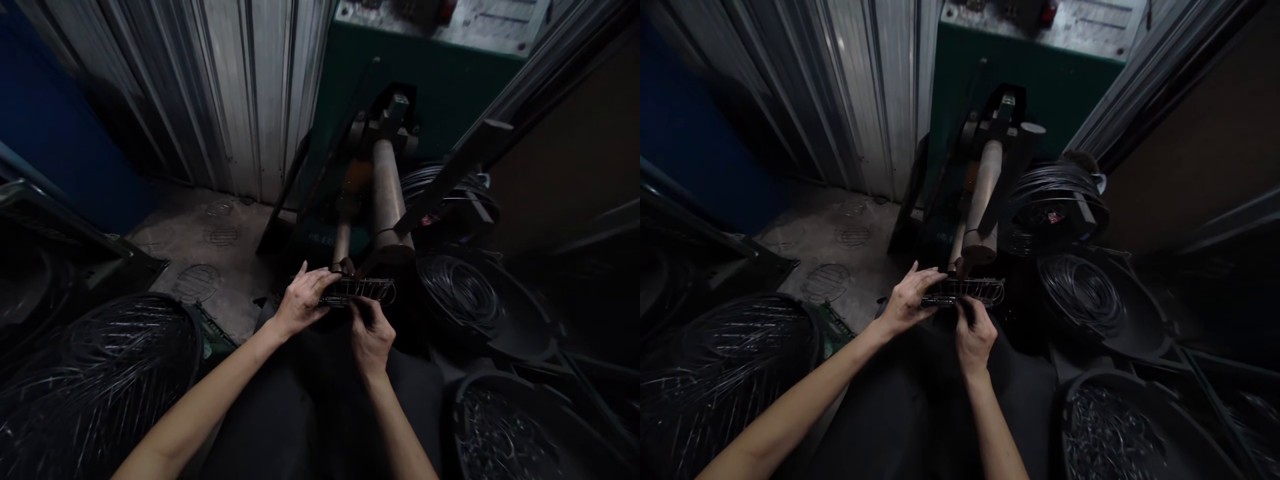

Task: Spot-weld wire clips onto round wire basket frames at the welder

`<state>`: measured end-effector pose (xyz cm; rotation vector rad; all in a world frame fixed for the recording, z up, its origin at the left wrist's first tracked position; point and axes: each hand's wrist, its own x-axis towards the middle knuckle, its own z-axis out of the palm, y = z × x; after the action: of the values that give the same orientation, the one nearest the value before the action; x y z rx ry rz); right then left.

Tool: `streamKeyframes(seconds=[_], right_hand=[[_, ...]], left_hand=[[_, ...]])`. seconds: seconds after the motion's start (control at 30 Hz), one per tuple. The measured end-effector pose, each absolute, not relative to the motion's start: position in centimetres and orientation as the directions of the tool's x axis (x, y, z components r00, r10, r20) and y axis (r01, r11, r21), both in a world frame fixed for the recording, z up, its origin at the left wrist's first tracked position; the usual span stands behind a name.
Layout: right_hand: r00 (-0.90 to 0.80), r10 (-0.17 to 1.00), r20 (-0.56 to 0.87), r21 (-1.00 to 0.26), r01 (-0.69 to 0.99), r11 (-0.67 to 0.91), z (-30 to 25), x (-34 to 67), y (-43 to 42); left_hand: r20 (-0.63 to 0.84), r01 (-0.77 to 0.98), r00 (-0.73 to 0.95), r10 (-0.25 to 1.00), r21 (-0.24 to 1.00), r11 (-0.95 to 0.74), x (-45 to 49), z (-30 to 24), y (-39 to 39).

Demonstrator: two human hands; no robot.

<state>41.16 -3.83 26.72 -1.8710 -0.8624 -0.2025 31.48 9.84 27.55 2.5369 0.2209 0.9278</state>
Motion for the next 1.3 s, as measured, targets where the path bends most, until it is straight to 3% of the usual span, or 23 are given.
streamKeyframes(seconds=[0.2, 0.43, 0.6, 0.77, 0.83, 0.9, 0.97, 1.03, 1.13, 1.3], right_hand=[[0.737, 0.469, 0.487, -0.72, 0.643, -0.262, 26.9, 41.2, -3.8], [0.716, 0.464, 0.522, -0.704, 0.669, -0.24, 26.4, 41.4, -3.4], [0.717, 0.486, 0.501, -0.716, 0.658, -0.233, 27.5, 40.7, -4.4], [0.829, 0.338, 0.446, -0.686, 0.559, -0.465, 28.4, 42.4, -13.7], [0.888, 0.25, 0.385, -0.618, 0.449, -0.646, 27.2, 44.5, -20.0], [0.96, 0.127, 0.248, -0.478, 0.236, -0.846, 24.8, 47.0, -26.6], [0.999, 0.039, 0.003, -0.276, 0.038, -0.96, 21.9, 48.8, -32.0], [0.977, -0.023, -0.211, -0.125, -0.05, -0.991, 19.3, 49.4, -35.5], [0.938, -0.009, -0.345, -0.094, -0.044, -0.995, 16.8, 48.6, -37.2], [0.932, 0.0, -0.362, -0.098, -0.038, -0.994, 16.3, 47.7, -37.5]], left_hand=[[0.552, 0.021, 0.781, 0.292, 0.444, -0.896, 31.4, 28.0, 10.0], [0.614, 0.049, 0.747, 0.254, 0.33, -0.943, 31.6, 27.9, 9.9], [0.611, 0.082, 0.736, 0.291, 0.347, -0.934, 31.8, 27.8, 9.5], [0.542, 0.11, 0.778, 0.319, 0.382, -0.917, 30.5, 26.7, 10.3], [0.554, 0.125, 0.741, 0.379, 0.441, -0.889, 29.9, 25.5, 11.0], [0.568, 0.085, 0.703, 0.429, 0.532, -0.843, 29.5, 24.1, 11.6], [0.561, 0.032, 0.674, 0.481, 0.628, -0.778, 29.4, 23.0, 12.0], [0.548, 0.015, 0.639, 0.54, 0.693, -0.721, 29.6, 22.4, 12.0], [0.561, 0.025, 0.571, 0.599, 0.718, -0.696, 29.8, 22.3, 11.8], [0.605, 0.011, 0.545, 0.581, 0.688, -0.726, 28.9, 22.9, 10.8]])
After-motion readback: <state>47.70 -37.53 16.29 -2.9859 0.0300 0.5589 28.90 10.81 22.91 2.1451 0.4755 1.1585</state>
